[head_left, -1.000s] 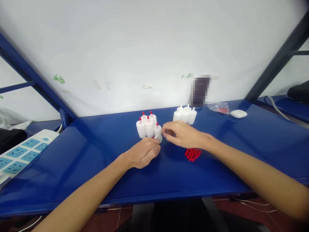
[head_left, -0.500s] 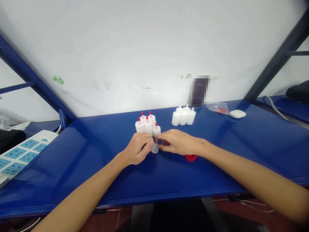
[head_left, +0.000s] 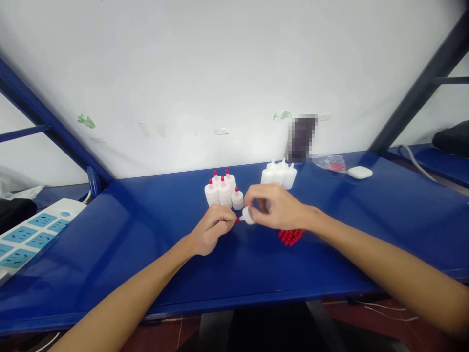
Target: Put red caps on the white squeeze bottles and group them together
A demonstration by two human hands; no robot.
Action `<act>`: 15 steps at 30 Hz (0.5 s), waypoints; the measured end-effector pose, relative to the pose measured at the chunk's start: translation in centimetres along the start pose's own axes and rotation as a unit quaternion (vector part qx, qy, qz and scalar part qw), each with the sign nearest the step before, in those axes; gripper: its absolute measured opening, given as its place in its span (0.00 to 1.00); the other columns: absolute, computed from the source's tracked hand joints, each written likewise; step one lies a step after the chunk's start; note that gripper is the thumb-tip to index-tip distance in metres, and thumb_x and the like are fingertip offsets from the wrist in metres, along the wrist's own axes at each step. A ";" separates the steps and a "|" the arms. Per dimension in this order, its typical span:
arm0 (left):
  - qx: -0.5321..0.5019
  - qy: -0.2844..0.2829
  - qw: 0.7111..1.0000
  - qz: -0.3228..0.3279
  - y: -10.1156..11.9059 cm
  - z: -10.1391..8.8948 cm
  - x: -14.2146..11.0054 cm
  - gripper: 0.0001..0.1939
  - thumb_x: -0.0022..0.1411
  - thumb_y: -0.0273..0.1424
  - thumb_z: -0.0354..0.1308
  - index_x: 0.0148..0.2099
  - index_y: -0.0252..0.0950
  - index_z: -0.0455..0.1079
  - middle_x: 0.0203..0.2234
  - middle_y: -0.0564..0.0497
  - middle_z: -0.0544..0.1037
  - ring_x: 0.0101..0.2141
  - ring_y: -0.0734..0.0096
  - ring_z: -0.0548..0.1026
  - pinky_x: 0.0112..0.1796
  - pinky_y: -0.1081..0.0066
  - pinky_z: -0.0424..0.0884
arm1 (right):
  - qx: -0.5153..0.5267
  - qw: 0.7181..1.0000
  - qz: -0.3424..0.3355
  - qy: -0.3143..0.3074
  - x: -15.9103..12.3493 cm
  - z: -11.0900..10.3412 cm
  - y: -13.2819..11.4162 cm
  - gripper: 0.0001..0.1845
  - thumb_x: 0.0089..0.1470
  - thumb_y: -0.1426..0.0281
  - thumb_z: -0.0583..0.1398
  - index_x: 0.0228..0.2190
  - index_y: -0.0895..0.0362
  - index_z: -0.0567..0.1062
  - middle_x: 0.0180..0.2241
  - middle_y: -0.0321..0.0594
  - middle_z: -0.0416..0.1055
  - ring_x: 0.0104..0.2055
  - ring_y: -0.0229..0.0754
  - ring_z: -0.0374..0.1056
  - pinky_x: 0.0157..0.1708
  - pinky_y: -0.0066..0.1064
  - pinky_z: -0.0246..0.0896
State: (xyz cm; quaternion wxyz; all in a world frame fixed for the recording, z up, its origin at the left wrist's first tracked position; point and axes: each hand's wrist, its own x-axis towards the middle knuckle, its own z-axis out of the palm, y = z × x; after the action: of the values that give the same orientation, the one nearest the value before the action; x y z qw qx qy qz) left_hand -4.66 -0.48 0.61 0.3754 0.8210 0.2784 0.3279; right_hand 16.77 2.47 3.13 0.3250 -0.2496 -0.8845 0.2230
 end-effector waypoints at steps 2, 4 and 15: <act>0.007 -0.017 1.000 0.006 0.1 0.2 0.0 0.14 0.55 0.31 0.44 0.20 0.37 0.46 0.15 0.56 0.50 0.20 0.74 0.49 0.27 0.66 0.50 | 0.023 0.996 0.065 0.064 0.2 -0.2 0.3 0.01 0.48 0.72 0.58 0.27 0.57 0.71 0.23 0.33 0.70 0.19 0.31 0.59 0.19 0.25 0.52; 0.025 -0.034 0.999 0.010 0.1 0.3 0.0 0.12 0.53 0.29 0.44 0.19 0.37 0.49 0.14 0.55 0.55 0.19 0.75 0.53 0.27 0.66 0.53 | 0.042 0.986 0.121 0.103 0.4 -0.2 0.5 0.02 0.48 0.71 0.59 0.26 0.57 0.70 0.19 0.32 0.68 0.16 0.31 0.57 0.16 0.25 0.48; 0.152 -0.069 0.986 0.015 0.6 0.7 0.0 0.18 0.66 0.24 0.43 0.44 0.34 0.75 0.36 0.49 0.72 0.34 0.72 0.70 0.39 0.70 0.66 | -0.014 0.966 0.124 0.228 0.9 0.1 1.7 0.12 0.53 0.70 0.59 0.38 0.56 0.79 0.32 0.37 0.75 0.19 0.31 0.58 0.24 0.29 0.57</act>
State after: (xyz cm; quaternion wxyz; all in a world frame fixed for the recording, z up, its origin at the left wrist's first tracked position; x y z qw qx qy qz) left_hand -4.04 -1.08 0.73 0.2591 0.8935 0.2857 0.2300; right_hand 16.63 4.33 2.55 0.4846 -0.4058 -0.7522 0.1862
